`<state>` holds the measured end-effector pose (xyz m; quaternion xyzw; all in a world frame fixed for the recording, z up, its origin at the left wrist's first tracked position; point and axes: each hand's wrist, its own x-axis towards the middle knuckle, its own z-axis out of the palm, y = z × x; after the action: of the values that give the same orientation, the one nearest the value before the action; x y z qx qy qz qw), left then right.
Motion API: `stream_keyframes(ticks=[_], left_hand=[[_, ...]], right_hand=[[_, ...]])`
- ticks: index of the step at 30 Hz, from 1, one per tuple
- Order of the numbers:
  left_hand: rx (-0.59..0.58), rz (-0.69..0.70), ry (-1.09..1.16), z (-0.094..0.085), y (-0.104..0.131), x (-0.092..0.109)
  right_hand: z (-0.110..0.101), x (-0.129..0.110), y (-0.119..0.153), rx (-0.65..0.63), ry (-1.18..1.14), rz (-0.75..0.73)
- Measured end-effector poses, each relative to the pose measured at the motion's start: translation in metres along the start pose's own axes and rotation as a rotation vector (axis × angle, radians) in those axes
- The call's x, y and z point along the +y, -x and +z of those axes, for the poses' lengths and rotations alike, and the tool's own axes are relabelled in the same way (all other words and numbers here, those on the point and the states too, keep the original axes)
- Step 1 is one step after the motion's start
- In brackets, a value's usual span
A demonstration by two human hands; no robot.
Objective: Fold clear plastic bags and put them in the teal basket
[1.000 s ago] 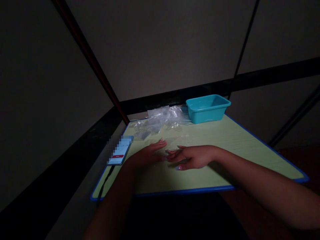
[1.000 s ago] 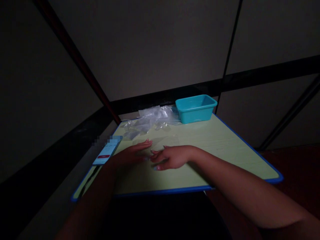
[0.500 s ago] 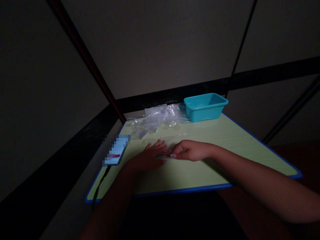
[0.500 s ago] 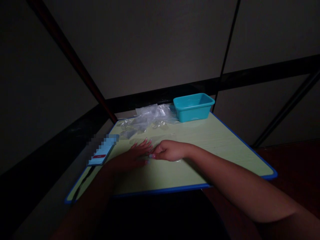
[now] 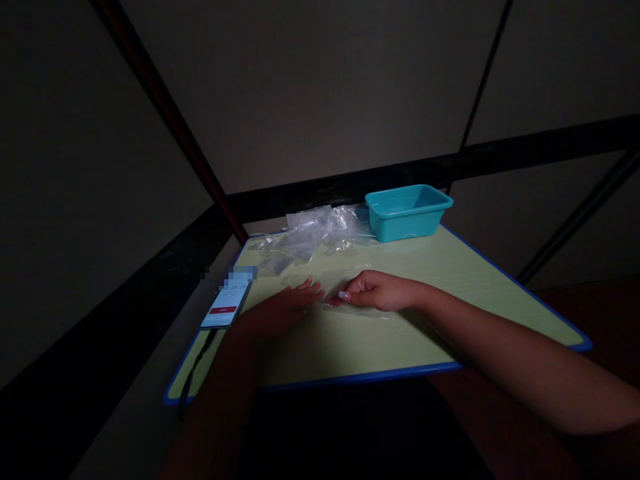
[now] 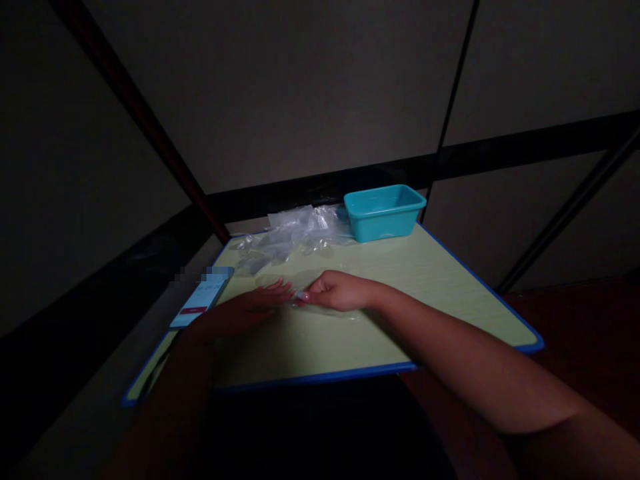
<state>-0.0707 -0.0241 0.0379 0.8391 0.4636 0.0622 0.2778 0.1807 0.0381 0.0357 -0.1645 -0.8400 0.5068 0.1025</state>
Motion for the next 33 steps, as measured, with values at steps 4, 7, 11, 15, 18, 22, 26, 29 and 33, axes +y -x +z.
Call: stream_keyframes(ticks=[4,7,11,15,18,22,26,29,33], left_hand=[[0.042,0.028,0.103,-0.012,0.01,-0.007],[0.104,0.026,0.145,-0.018,0.015,-0.015],[0.172,0.047,0.125,-0.018,0.015,-0.017],[0.202,0.023,0.11,-0.02,0.015,-0.008],[0.244,0.034,0.124,-0.022,0.015,-0.002],[0.12,-0.008,0.032,-0.01,0.009,0.003],[-0.012,-0.08,-0.11,0.005,0.001,0.006],[-0.064,-0.068,-0.112,0.008,0.0,0.006],[-0.072,-0.054,-0.109,0.008,0.004,0.002]], right_hand=[[0.0,0.0,0.0,-0.02,-0.01,-0.001],[0.001,0.0,0.0,-0.043,-0.005,-0.009],[0.002,0.0,-0.001,-0.05,-0.007,-0.013],[0.003,-0.003,0.0,-0.061,-0.01,-0.009],[0.003,-0.005,0.0,-0.07,-0.003,-0.013],[0.004,-0.005,-0.001,-0.082,-0.001,-0.019],[0.005,-0.001,-0.002,-0.094,0.003,-0.027],[0.006,0.001,-0.002,-0.084,0.004,-0.035],[0.005,-0.001,-0.001,-0.082,-0.004,-0.021]])
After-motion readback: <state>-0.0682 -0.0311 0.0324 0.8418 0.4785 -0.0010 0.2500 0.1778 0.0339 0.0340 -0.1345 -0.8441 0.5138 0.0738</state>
